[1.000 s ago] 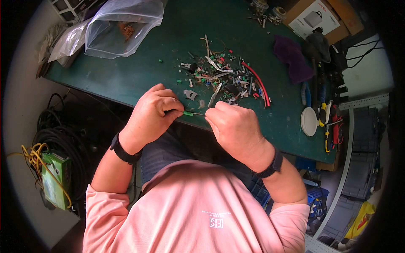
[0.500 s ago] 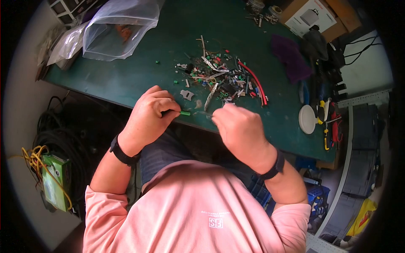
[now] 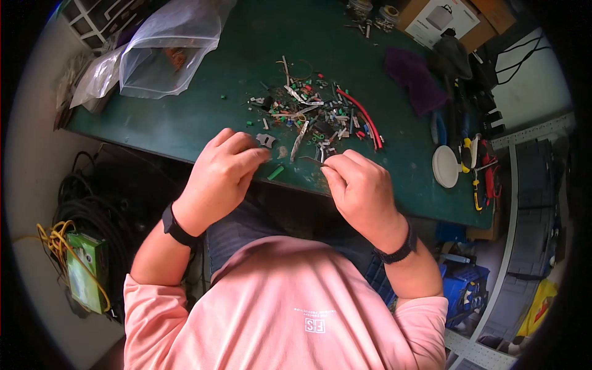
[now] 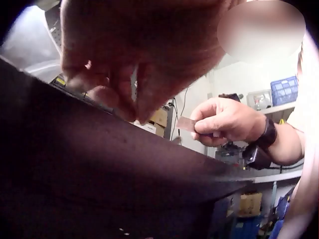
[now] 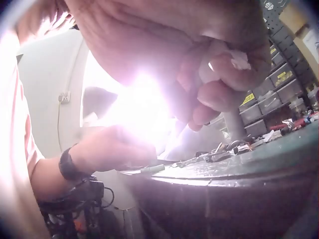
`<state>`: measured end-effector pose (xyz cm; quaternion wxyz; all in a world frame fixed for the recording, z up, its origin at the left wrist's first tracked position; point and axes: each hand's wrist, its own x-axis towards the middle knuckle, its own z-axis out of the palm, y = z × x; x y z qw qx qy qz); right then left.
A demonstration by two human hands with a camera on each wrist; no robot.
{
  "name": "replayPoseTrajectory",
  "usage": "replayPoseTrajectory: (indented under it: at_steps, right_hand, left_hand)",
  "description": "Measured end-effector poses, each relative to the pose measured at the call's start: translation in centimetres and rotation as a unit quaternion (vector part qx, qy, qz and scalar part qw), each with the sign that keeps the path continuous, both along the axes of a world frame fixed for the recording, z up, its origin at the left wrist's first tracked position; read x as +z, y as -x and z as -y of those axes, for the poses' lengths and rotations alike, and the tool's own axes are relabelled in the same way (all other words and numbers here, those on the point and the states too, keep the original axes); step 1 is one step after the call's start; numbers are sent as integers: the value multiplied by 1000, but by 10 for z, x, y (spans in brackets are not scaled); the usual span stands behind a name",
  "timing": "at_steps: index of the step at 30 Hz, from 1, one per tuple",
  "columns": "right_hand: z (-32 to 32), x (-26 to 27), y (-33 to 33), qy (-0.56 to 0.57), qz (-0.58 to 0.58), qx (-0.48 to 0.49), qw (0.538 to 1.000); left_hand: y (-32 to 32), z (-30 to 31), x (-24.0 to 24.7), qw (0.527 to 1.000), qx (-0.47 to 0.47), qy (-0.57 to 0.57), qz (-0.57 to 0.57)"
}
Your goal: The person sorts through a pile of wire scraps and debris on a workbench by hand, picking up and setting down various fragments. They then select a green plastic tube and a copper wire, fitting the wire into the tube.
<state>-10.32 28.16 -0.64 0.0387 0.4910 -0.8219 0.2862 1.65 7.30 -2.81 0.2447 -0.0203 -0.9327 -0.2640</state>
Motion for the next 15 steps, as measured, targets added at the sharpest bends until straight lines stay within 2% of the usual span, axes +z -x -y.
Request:
replayPoseTrajectory:
  at_steps: [1,2,6,15]
  right_hand:
    - [-1,1,-1,-1,1,-3,1000]
    - [-1,1,-2,-2,3,-6,1000]
    - [-3,-3,-6,8,-13,-21,1000]
    - [-9,-7,-7,25,10,-31,999]
  left_hand:
    - [1,3,5,998,-58,22,-18]
    - [0,5,10,993,-109,45,18]
    - [6,-6,5,976,-182,105,60]
    - [10,-4,-7,980,-168,102,39]
